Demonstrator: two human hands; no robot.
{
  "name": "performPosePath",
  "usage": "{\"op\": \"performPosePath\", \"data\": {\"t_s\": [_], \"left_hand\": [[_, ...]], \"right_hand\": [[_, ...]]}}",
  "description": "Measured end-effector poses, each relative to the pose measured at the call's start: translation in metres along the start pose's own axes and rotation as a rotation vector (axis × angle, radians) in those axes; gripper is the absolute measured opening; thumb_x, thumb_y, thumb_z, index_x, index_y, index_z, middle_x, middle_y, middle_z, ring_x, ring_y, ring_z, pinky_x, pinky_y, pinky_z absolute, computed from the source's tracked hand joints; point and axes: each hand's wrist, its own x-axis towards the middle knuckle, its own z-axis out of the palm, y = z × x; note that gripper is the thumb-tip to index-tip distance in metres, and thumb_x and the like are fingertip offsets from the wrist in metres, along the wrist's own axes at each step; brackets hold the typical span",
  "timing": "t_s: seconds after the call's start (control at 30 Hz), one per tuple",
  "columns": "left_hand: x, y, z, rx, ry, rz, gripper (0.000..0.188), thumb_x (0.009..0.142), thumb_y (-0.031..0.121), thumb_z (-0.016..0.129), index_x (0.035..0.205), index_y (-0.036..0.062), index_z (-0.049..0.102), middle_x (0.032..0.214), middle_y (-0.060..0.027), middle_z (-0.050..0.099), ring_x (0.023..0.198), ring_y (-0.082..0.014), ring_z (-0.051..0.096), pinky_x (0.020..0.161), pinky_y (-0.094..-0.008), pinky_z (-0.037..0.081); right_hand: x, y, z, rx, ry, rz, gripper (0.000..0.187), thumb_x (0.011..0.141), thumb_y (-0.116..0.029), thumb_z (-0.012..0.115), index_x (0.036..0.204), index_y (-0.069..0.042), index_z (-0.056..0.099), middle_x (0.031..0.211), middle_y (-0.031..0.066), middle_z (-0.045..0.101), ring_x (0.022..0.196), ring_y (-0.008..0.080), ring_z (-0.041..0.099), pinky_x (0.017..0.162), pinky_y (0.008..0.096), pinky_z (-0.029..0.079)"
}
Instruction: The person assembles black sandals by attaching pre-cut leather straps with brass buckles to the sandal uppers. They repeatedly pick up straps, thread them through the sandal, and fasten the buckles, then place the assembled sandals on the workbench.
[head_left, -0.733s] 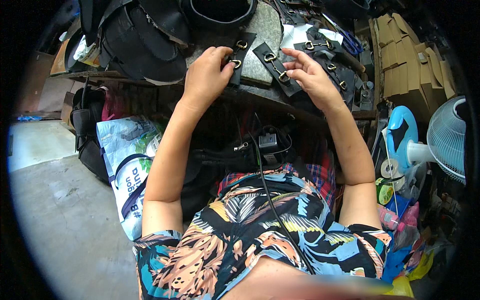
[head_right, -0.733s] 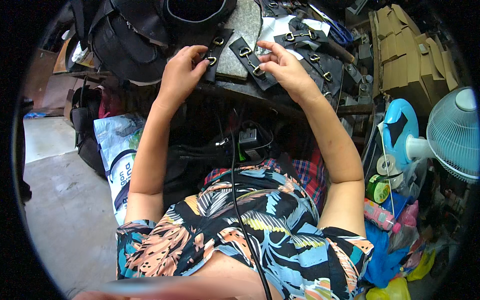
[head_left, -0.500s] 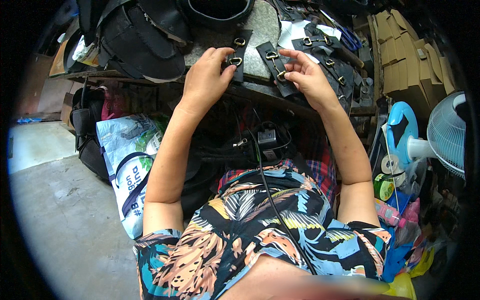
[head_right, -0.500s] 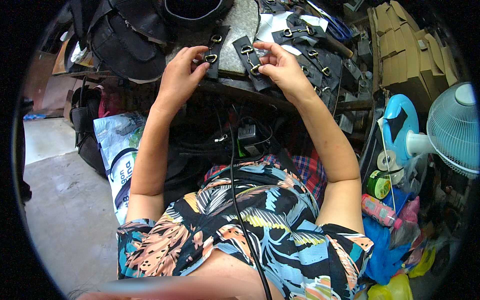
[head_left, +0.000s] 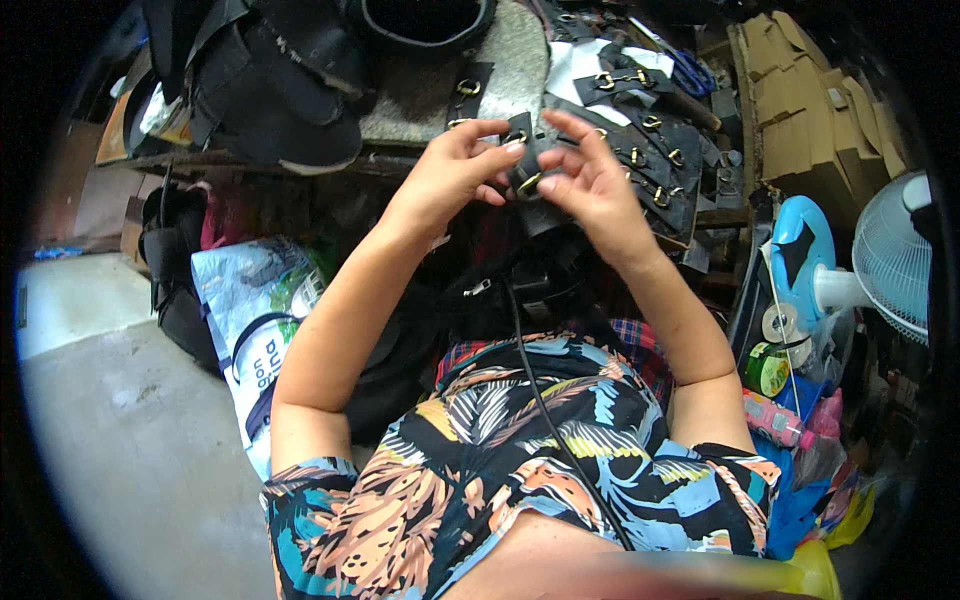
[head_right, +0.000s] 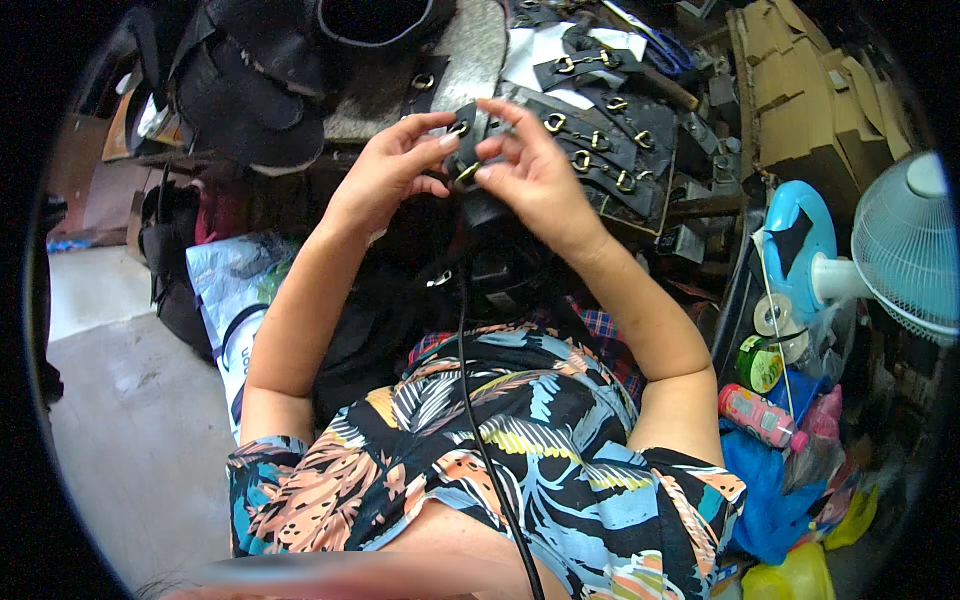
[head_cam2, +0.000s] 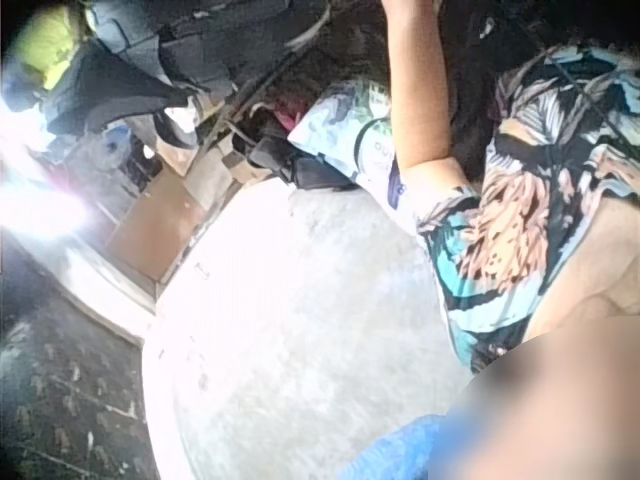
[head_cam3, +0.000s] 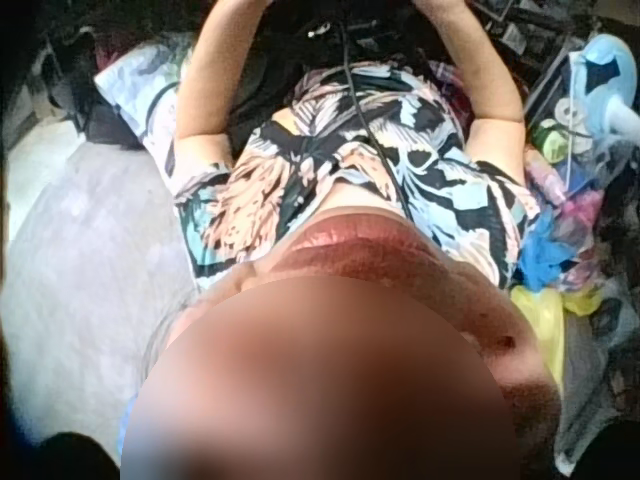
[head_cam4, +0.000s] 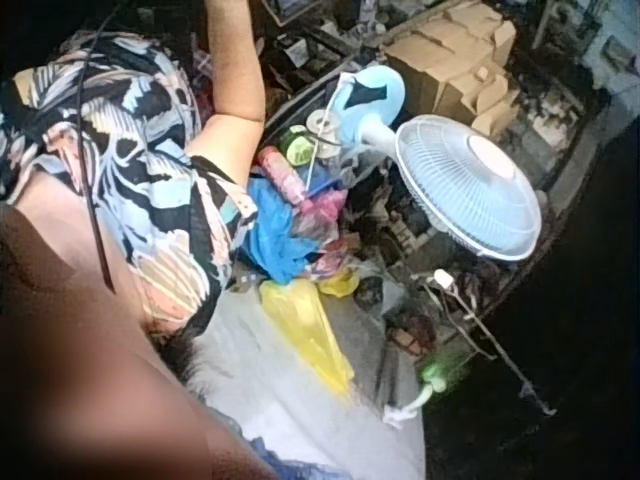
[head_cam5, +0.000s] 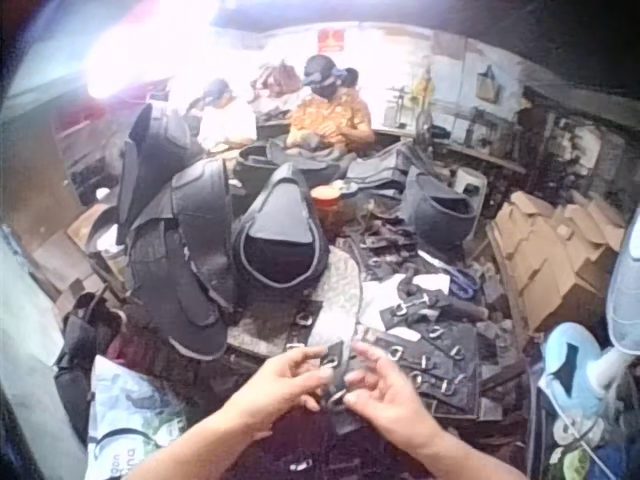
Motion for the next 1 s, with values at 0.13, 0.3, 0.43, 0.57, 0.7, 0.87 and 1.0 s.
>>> {"op": "performPosePath", "data": {"t_s": [0.13,0.3,0.43,0.57,0.7,0.87,1.0], "left_hand": [[0.003,0.004,0.003,-0.155,0.034,0.022,0.059,0.089,0.008,0.069,0.139,-0.0008,0.039,0.096,-0.0025,0.064,0.083,-0.008,0.063,0.064,-0.0181,0.05],[0.004,0.014,-0.001,-0.082,0.012,0.086,0.047,0.088,0.005,0.063,0.133,-0.0001,0.048,0.097,-0.0012,0.064,0.081,-0.0051,0.06,0.059,-0.0157,0.043],[0.001,0.011,-0.001,-0.145,0.076,0.101,0.044,0.087,0.01,0.066,0.129,0.0013,0.055,0.09,0.0043,0.061,0.068,0.0027,0.048,0.05,-0.0139,0.028],[0.0,0.011,0.003,-0.174,0.073,0.089,0.035,0.087,0.008,0.067,0.121,0.0,0.059,0.09,0.0019,0.063,0.074,-0.0006,0.054,0.061,-0.0159,0.04],[-0.001,0.013,0.001,-0.16,0.062,0.154,0.032,0.086,0.006,0.07,0.115,-0.0025,0.06,0.093,-0.0027,0.066,0.085,-0.0071,0.06,0.08,-0.0212,0.048],[-0.006,0.012,-0.009,-0.133,0.089,0.134,0.03,0.084,0.006,0.071,0.111,-0.0029,0.062,0.095,-0.0053,0.069,0.085,-0.0088,0.063,0.077,-0.0219,0.049],[-0.007,0.013,-0.01,-0.117,0.114,0.119,0.032,0.083,0.006,0.071,0.113,-0.0035,0.064,0.096,-0.0058,0.069,0.084,-0.0094,0.063,0.077,-0.0218,0.05]], "right_hand": [[-0.009,-0.009,-0.01,-0.241,-0.095,-0.082,0.074,0.087,0.005,0.064,0.15,-0.006,0.026,0.115,0.0044,0.057,0.099,0.0091,0.055,0.086,0.0241,0.048],[0.045,-0.064,-0.121,-1.358,0.212,-0.284,0.037,0.091,-0.023,0.063,0.127,-0.013,0.061,0.102,0.0091,0.069,0.097,0.0218,0.064,0.086,0.0337,0.051],[0.094,-0.083,-0.205,-1.888,0.56,0.097,0.04,0.088,-0.032,0.065,0.125,-0.02,0.063,0.118,0.0079,0.067,0.11,0.0293,0.062,0.094,0.0463,0.049],[0.112,-0.078,-0.237,-1.908,0.465,0.302,0.043,0.081,-0.039,0.07,0.12,-0.02,0.067,0.116,0.0096,0.069,0.11,0.0303,0.064,0.094,0.0469,0.049],[0.114,-0.087,-0.265,-1.868,0.353,0.318,0.041,0.074,-0.045,0.067,0.104,-0.018,0.072,0.106,0.0128,0.071,0.101,0.0323,0.067,0.085,0.0452,0.053],[0.092,-0.108,-0.288,-1.607,0.405,0.232,0.043,0.078,-0.04,0.065,0.107,-0.009,0.072,0.095,0.0107,0.073,0.09,0.021,0.069,0.082,0.0347,0.052],[0.044,-0.105,-0.221,-0.959,0.231,-0.106,0.033,0.079,-0.018,0.071,0.107,-0.002,0.064,0.093,0.0059,0.071,0.084,0.0104,0.065,0.076,0.0261,0.05]]}}
